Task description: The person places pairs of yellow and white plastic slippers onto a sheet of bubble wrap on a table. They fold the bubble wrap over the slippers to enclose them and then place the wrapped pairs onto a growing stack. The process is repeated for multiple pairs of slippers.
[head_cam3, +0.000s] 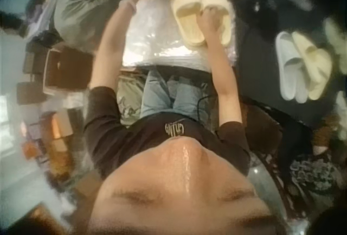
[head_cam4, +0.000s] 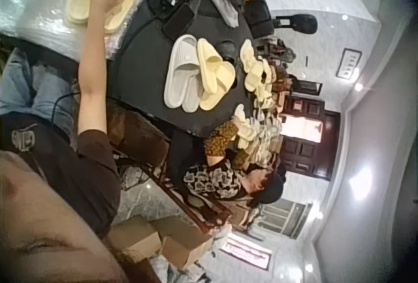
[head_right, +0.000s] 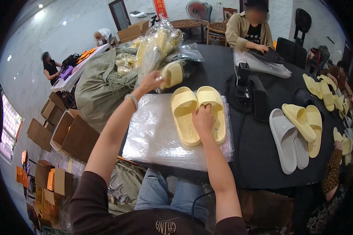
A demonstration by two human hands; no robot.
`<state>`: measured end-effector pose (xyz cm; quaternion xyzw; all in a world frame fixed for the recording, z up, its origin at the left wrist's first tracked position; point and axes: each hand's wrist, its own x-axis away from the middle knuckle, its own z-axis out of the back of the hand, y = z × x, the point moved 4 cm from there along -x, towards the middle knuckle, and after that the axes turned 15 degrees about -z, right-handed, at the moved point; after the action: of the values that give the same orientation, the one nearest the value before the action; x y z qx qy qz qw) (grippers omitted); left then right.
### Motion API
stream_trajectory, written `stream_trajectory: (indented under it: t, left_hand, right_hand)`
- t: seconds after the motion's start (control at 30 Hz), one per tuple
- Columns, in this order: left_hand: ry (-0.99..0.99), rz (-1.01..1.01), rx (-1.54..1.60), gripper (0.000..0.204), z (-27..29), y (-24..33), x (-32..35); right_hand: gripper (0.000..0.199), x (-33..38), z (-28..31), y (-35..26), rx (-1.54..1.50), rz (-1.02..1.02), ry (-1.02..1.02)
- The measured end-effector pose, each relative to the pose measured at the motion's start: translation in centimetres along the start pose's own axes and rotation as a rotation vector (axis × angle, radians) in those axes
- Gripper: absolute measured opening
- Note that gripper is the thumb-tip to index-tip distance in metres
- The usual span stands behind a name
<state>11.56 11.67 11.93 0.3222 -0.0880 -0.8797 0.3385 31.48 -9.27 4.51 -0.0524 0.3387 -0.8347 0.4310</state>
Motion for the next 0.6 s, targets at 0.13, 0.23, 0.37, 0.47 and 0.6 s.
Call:
stream_trajectory:
  t: [0.13, 0.23, 0.37, 0.47, 0.6]
  left_hand:
    - [0.281, -0.209, -0.287, 0.053, -3.0, 1.2, 3.2]
    - [0.243, -0.067, -0.462, 0.036, -5.2, -0.1, 2.7]
    - [0.5, 0.012, -0.362, 0.01, -1.2, 0.2, -0.1]
    - [0.567, -0.035, -0.378, 0.011, 4.2, 2.0, -2.7]
    - [0.812, -0.278, -0.434, 0.02, 12.3, 5.0, -4.1]
  right_hand:
    - [0.034, 0.0, 0.2, -0.1, 0.036, -0.02, -0.027]
    - [0.034, -0.1, -0.2, 0.0, 0.026, -0.009, -0.01]
    - [0.035, 0.1, -0.4, 0.0, 0.017, -0.009, -0.023]
    - [0.037, -0.1, -0.1, 0.2, 0.017, -0.025, -0.028]
    - [0.04, 0.2, 0.1, -0.3, 0.019, -0.017, -0.016]
